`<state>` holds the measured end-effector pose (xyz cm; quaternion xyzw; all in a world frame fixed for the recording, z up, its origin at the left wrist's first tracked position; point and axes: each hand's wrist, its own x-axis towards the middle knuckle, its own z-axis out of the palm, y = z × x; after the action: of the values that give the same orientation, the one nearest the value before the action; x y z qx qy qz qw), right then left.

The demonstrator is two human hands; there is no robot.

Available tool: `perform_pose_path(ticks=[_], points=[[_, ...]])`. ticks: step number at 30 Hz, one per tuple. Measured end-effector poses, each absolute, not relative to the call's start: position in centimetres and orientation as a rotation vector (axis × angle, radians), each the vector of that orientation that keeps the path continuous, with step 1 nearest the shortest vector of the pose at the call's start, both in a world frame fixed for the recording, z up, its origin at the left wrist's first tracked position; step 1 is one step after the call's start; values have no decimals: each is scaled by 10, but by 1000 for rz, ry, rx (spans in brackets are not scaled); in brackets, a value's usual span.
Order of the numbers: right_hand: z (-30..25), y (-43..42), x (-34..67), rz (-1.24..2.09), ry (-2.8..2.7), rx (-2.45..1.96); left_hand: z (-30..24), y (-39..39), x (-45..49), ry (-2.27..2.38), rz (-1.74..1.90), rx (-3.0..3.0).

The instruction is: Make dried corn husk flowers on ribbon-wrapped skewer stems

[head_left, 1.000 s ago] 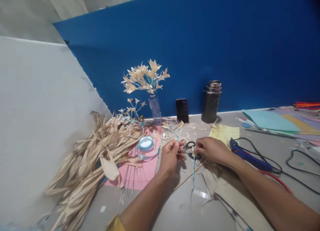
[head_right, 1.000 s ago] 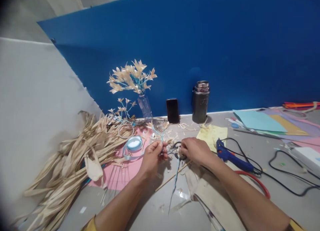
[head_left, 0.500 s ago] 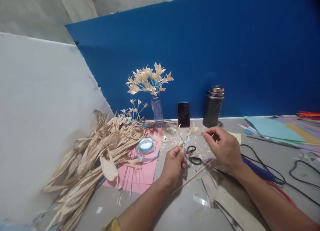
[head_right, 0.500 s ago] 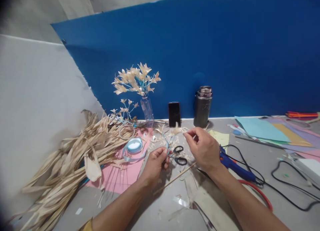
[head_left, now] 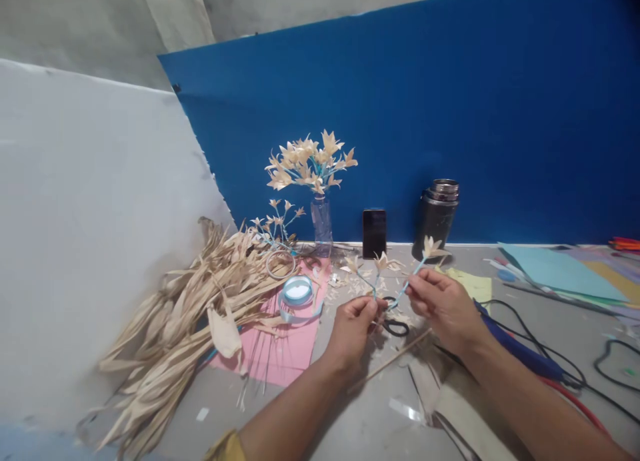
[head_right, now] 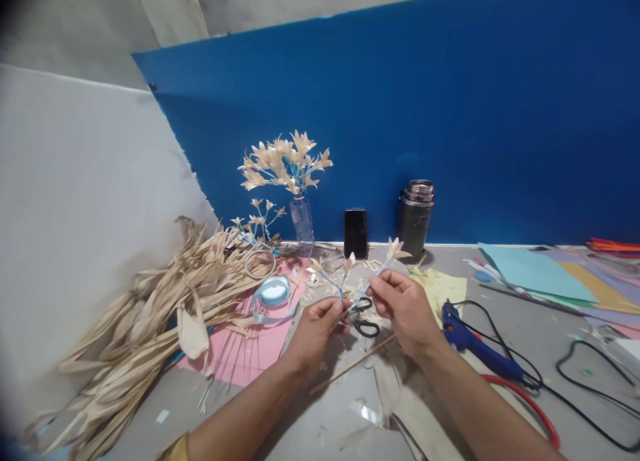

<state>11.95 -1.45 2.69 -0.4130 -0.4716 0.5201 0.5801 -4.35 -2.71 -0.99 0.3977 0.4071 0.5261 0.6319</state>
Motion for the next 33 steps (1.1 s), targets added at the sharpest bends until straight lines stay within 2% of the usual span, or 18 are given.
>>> perform_pose_path(ticks=[3, 10, 19, 33], points=[[24, -17, 114, 1313, -1074, -942, -7, -26, -45, 889, 1163, 863], [10, -22, 98, 1077, -1339, -1117, 1, -29, -48, 921, 1162, 1092], [11, -25, 98, 979, -1478, -1145, 11, -27, -53, 878, 1142, 1352], [6, -17, 101, 1106, -1302, -1192, -1, -21, -53, 943, 1182, 900]])
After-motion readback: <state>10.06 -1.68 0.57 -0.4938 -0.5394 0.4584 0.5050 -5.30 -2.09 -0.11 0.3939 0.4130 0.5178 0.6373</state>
